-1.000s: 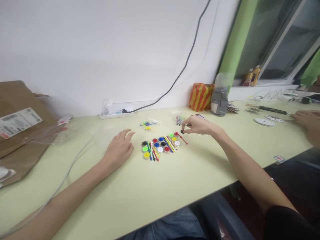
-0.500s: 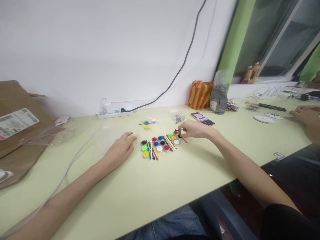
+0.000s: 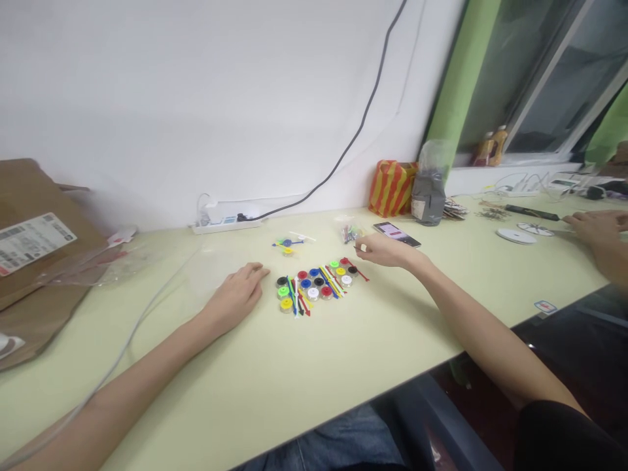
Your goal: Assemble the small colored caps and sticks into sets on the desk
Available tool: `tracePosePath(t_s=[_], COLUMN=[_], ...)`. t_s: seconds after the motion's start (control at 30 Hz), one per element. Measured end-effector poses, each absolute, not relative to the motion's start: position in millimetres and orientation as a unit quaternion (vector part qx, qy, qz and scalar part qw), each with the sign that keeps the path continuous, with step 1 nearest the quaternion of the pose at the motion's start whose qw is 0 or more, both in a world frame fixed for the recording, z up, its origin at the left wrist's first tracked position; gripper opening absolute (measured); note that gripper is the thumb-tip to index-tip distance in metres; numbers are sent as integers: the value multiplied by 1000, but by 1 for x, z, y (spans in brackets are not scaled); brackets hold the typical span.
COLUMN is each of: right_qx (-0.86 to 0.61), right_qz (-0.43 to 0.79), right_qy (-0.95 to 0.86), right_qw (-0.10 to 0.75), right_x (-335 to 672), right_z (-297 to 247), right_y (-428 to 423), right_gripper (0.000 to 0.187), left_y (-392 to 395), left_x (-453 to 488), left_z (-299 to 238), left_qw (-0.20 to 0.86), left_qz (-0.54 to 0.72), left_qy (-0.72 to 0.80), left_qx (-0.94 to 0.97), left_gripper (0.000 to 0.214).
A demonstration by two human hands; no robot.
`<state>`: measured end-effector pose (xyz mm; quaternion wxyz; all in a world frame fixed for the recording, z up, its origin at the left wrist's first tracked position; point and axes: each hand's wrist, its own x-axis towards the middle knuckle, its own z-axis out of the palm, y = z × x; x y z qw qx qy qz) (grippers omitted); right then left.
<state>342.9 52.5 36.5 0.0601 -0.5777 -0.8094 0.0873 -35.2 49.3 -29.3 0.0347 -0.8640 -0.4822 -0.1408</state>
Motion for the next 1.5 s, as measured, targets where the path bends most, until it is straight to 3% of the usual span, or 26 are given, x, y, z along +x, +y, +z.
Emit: tracePosePath(t_s=[0.17, 0.3, 0.4, 0.6, 0.77, 1.0, 1.23, 1.5], right_qx=[-607, -608, -594, -574, -563, -614, -607, -600], right_qz=[198, 242, 233, 245, 251, 109, 230, 262], right_qy=[-769, -757, -770, -779, -785, -781, -760, -755], right_qw=[15, 9, -16, -54, -62, -30, -31, -40], right_x=[347, 353, 358, 360, 358, 350, 351, 353], right_z=[33, 36, 36, 37, 39, 32, 40, 46], right_y=[55, 55, 57, 60, 57, 59, 52, 51], right_gripper=[26, 19, 9, 21, 10, 6, 9, 8], left_y=[49, 48, 48, 48, 48, 50, 50, 51], left_x=[-35, -34, -33, -33, -33, -34, -35, -36], left_z=[-28, -27, -26, -26, -26, -28, -28, -29], left_qw=[29, 24, 26, 31, 29, 39, 38, 40], left_qz=[-131, -128, -126, -131, -123, -131, -132, -141], left_qy=[-484, -483, -481, -477, -478, -475, -473, -466], left_qx=[-865, -866, -867, -869, -869, -869, -870, -872], left_gripper=[49, 49, 49, 47, 48, 47, 48, 47])
